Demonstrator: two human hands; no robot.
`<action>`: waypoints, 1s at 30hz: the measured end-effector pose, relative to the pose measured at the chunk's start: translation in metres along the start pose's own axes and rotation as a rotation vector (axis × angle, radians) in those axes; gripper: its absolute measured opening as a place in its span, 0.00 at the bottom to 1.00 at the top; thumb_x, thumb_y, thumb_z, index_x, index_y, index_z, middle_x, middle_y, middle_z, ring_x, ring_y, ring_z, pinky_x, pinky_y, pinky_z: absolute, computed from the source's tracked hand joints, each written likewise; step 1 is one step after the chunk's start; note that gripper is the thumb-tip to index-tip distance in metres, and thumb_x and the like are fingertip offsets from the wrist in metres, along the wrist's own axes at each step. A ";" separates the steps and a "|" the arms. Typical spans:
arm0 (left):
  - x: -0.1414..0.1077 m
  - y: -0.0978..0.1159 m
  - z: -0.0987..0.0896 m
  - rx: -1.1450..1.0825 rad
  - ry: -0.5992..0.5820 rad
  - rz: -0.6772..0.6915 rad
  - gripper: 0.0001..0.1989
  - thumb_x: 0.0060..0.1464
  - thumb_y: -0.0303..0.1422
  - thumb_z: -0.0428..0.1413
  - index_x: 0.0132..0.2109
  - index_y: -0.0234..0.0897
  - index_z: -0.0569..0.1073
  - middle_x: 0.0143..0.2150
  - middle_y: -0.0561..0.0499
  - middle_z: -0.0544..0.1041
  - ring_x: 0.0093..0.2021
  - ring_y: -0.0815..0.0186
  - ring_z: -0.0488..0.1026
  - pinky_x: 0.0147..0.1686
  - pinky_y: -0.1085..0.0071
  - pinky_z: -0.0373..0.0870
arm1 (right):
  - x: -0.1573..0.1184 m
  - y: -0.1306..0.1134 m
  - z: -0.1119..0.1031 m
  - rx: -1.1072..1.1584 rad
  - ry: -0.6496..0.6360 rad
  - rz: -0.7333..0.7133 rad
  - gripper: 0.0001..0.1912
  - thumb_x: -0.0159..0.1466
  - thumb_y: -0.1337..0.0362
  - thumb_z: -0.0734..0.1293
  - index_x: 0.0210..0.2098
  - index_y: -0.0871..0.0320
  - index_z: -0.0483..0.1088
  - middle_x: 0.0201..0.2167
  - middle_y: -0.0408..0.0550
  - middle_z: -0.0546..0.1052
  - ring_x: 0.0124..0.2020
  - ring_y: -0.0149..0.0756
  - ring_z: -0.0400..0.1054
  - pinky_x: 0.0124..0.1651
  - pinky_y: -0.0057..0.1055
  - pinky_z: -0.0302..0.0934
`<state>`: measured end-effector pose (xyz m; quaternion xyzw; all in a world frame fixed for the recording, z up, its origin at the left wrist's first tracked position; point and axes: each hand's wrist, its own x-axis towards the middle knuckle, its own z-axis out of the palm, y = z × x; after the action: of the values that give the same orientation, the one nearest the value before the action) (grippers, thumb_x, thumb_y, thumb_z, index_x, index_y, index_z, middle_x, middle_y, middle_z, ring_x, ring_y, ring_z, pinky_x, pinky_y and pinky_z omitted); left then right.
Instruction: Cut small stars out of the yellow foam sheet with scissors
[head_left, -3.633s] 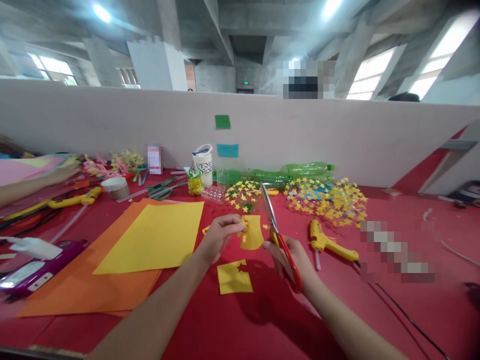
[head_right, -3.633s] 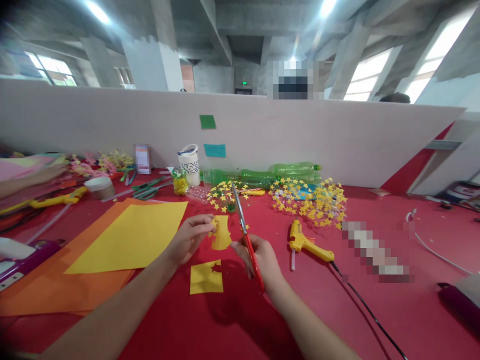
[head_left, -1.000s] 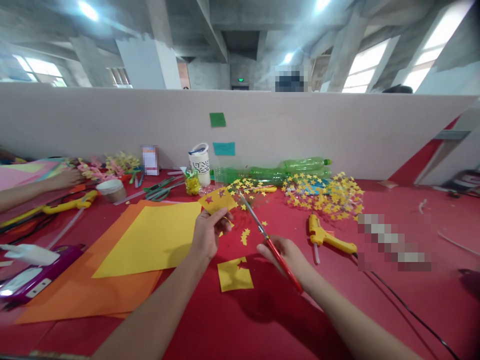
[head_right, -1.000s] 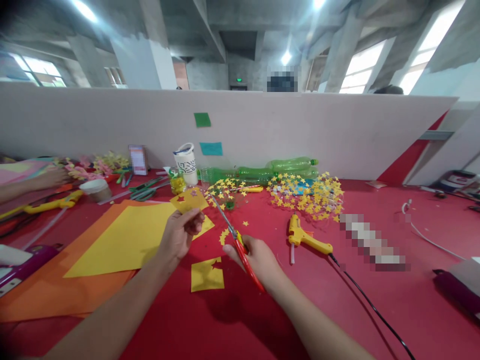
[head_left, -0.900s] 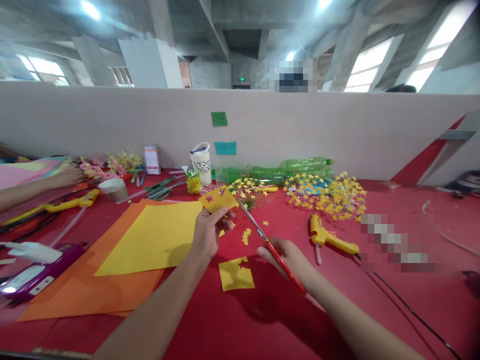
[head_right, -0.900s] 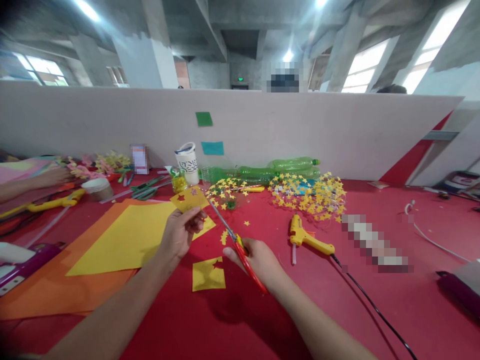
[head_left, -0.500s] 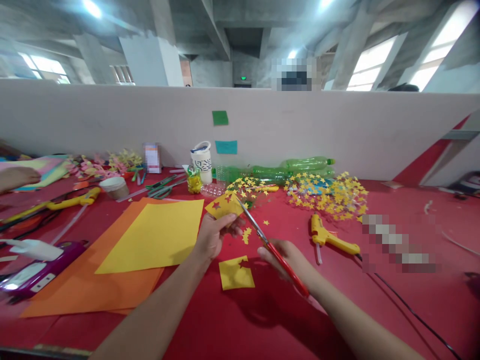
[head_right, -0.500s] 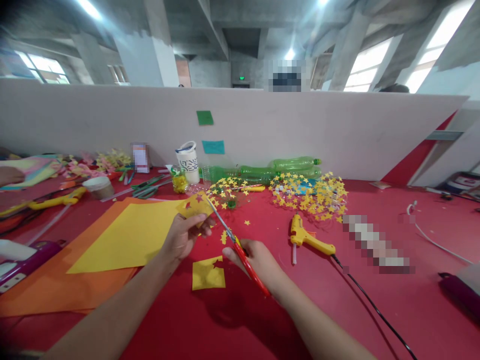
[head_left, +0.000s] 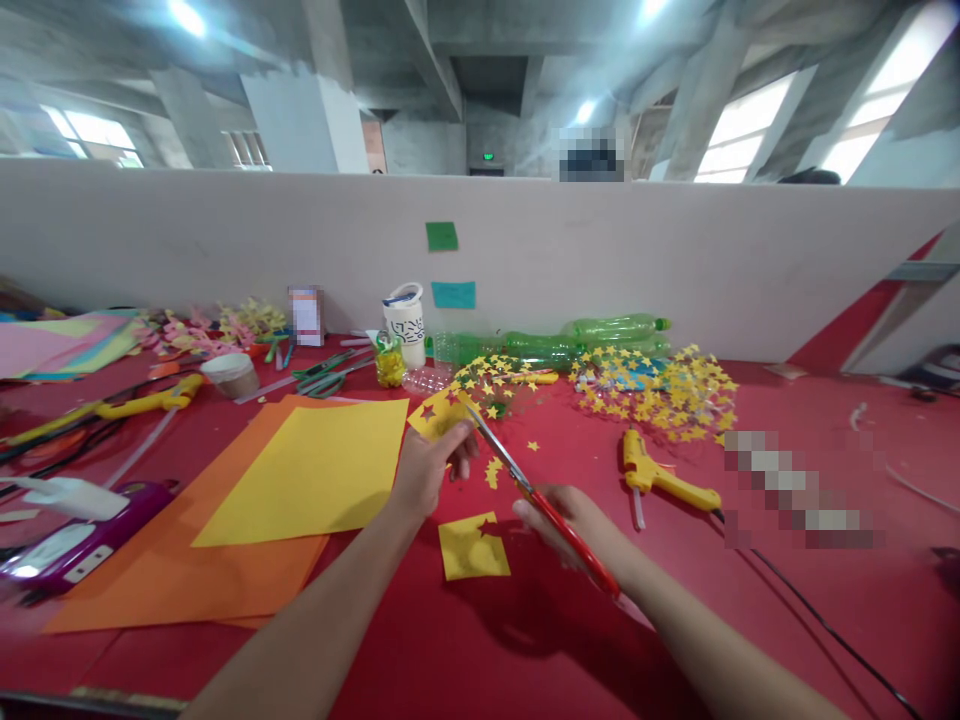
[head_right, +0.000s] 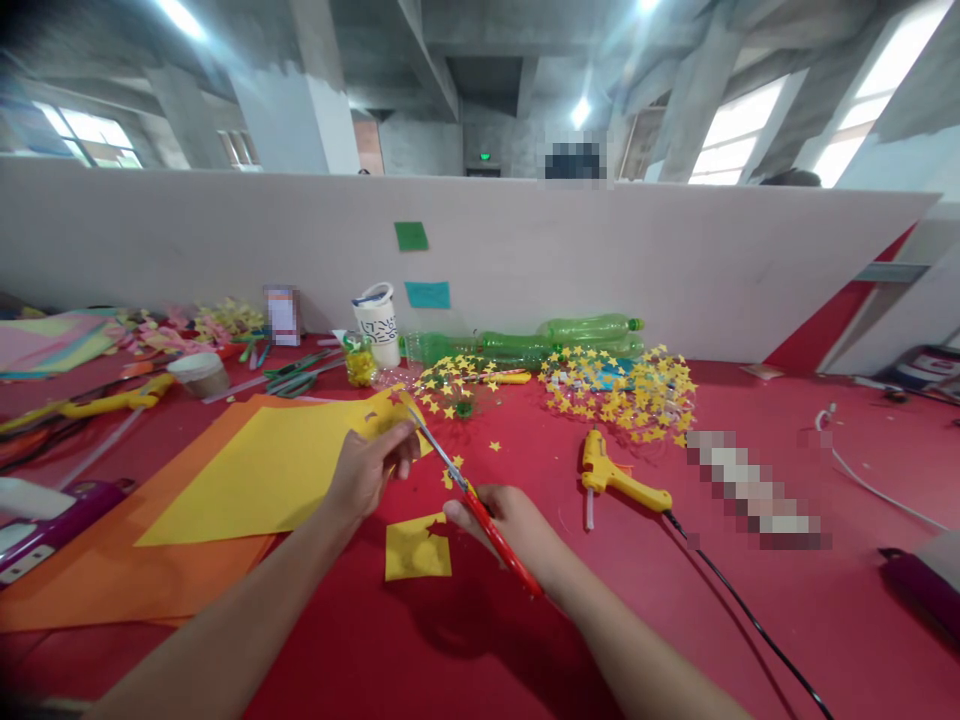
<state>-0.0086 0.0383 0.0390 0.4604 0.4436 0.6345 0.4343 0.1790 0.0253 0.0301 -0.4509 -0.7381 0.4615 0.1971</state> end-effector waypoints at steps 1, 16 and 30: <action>-0.001 0.001 0.000 0.014 -0.008 0.003 0.15 0.48 0.35 0.53 0.18 0.32 0.70 0.12 0.53 0.67 0.11 0.75 0.59 0.11 0.77 0.50 | 0.000 0.000 0.000 0.014 -0.002 0.009 0.23 0.56 0.45 0.58 0.21 0.59 0.55 0.14 0.37 0.56 0.15 0.23 0.51 0.17 0.21 0.44; -0.001 0.002 0.000 -0.013 -0.033 -0.016 0.15 0.49 0.35 0.52 0.20 0.31 0.70 0.16 0.52 0.70 0.10 0.77 0.60 0.11 0.78 0.49 | 0.001 0.008 0.004 0.189 -0.043 0.061 0.23 0.56 0.43 0.58 0.24 0.60 0.60 0.11 0.34 0.54 0.10 0.22 0.48 0.12 0.19 0.45; 0.000 0.004 -0.001 0.001 -0.033 -0.060 0.15 0.48 0.35 0.53 0.18 0.31 0.70 0.14 0.52 0.69 0.10 0.77 0.60 0.11 0.78 0.51 | 0.000 0.005 0.003 0.253 -0.082 0.061 0.22 0.57 0.46 0.58 0.21 0.59 0.58 0.09 0.34 0.54 0.09 0.21 0.47 0.11 0.20 0.43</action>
<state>-0.0102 0.0370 0.0431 0.4574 0.4503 0.6133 0.4603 0.1795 0.0246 0.0246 -0.4255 -0.6675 0.5746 0.2080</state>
